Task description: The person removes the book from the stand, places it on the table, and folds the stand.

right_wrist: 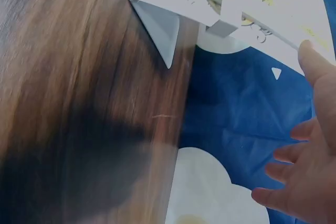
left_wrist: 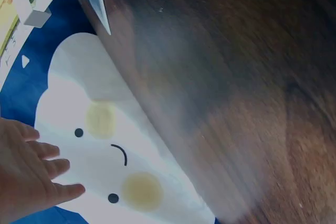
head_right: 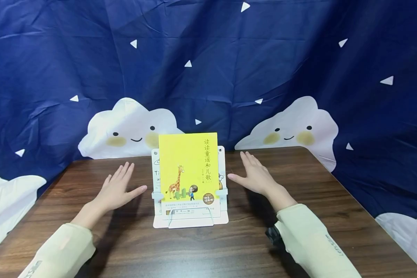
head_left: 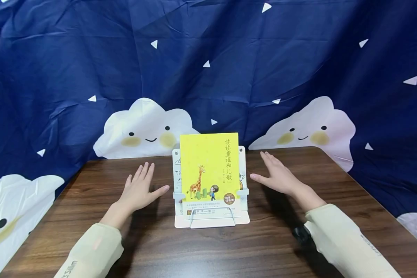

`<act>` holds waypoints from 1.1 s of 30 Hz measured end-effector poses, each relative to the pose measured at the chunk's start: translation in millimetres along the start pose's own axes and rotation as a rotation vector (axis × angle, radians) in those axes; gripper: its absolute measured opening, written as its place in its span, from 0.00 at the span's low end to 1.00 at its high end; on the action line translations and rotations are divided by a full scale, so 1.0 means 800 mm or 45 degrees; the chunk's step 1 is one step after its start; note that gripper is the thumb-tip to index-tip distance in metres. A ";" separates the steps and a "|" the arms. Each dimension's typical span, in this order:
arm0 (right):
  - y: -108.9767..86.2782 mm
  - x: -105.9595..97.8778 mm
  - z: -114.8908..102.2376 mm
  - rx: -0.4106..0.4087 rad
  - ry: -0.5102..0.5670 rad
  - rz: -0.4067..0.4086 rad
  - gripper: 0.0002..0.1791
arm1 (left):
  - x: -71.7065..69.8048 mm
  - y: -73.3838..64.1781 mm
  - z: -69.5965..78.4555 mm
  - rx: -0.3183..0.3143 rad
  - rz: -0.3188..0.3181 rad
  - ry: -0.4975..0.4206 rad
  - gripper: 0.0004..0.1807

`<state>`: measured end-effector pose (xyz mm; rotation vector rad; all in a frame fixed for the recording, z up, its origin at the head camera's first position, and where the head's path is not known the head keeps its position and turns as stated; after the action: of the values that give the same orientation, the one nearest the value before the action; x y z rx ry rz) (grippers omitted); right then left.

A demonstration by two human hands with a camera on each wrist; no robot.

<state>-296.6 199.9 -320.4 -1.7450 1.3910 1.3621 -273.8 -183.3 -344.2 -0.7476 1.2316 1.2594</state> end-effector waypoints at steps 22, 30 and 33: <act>0.005 -0.011 -0.043 -0.015 0.327 0.502 0.33 | -0.022 0.007 0.033 0.070 0.323 -0.434 0.45; 0.003 -0.001 -0.047 -0.025 0.614 0.750 0.20 | -0.023 -0.003 0.047 0.108 0.617 -0.753 0.28; 0.002 0.005 -0.048 -0.016 0.681 0.771 0.17 | -0.020 -0.005 0.052 0.111 0.646 -0.819 0.26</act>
<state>-283.3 165.2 -310.2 -1.8572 2.3535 1.2127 -256.7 -149.6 -319.7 0.0696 0.9463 1.6701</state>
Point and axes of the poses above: each hand's wrist, its own y-axis towards the middle knuckle, its own x-axis out of the palm, z = x × y, the point moved 4 cm from there along y, towards the middle knuckle, and after that the axes turned 1 degree about -z, right-handed, at the moved point
